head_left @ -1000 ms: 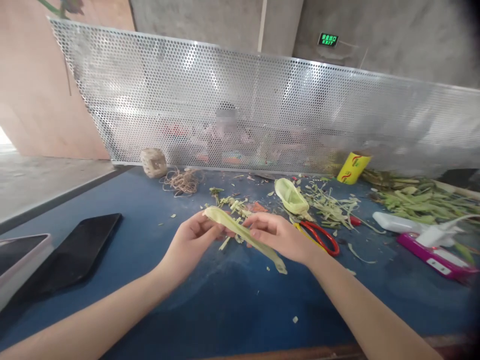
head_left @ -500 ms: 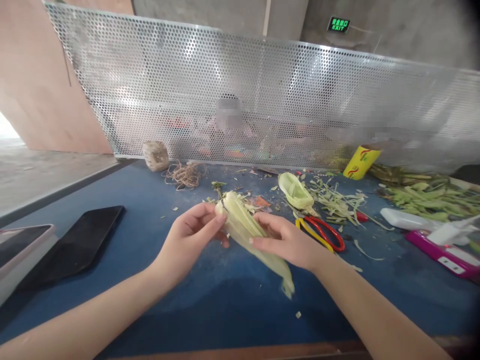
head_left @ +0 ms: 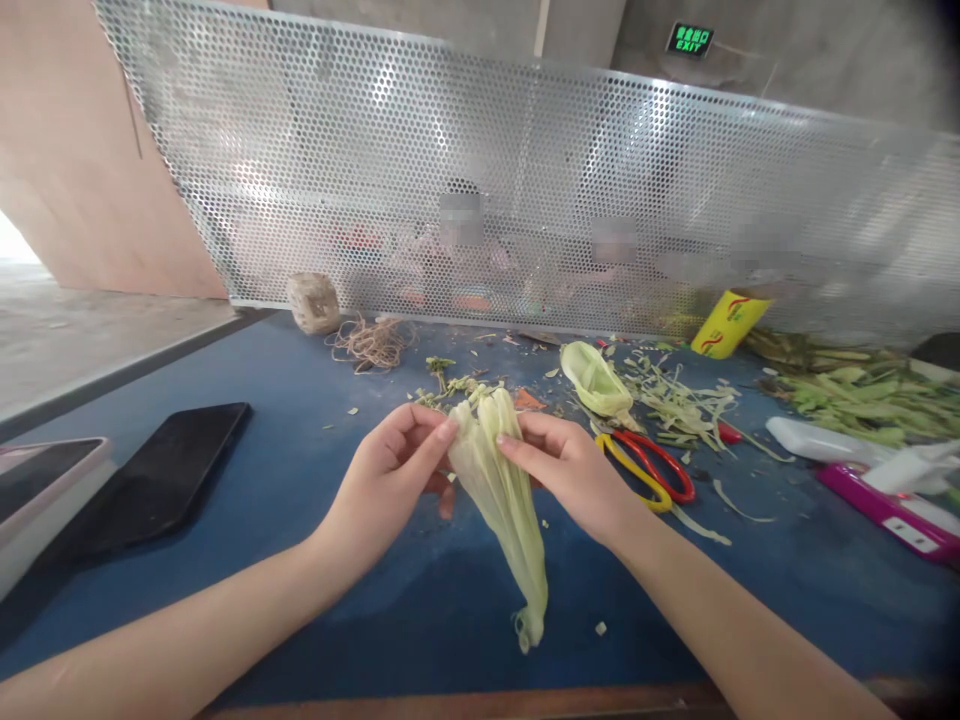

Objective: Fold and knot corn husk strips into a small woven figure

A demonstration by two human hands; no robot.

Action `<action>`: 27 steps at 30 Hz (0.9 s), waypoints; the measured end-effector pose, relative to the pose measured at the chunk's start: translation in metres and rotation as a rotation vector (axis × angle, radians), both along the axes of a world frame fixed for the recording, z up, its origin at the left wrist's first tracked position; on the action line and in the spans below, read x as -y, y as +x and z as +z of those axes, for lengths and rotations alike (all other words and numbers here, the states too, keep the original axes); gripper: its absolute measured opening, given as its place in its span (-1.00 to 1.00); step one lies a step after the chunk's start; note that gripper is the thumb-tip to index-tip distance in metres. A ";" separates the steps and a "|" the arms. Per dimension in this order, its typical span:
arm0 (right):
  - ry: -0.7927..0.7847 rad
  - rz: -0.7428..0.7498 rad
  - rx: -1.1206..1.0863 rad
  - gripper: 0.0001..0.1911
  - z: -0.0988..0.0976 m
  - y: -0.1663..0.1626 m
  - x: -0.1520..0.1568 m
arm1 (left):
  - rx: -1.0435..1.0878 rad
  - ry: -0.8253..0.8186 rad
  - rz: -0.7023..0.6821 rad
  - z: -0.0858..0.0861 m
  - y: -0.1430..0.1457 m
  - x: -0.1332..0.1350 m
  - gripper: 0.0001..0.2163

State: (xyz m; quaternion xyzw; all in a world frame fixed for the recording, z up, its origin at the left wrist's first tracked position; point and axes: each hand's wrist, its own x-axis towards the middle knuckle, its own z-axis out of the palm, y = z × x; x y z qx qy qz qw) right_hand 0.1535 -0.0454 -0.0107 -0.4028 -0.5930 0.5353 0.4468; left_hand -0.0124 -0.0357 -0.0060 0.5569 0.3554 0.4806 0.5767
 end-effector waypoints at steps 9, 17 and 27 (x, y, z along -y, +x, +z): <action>0.073 -0.104 0.172 -0.83 0.002 -0.006 -0.001 | -0.161 -0.007 -0.065 -0.004 0.000 -0.001 -0.75; 0.228 -0.172 0.248 -0.86 0.003 -0.006 0.000 | -0.056 -0.134 -0.112 -0.005 0.002 -0.003 -0.72; 0.193 -0.189 0.187 -0.85 0.003 -0.007 0.002 | -0.001 -0.080 -0.111 -0.006 0.000 -0.003 -0.65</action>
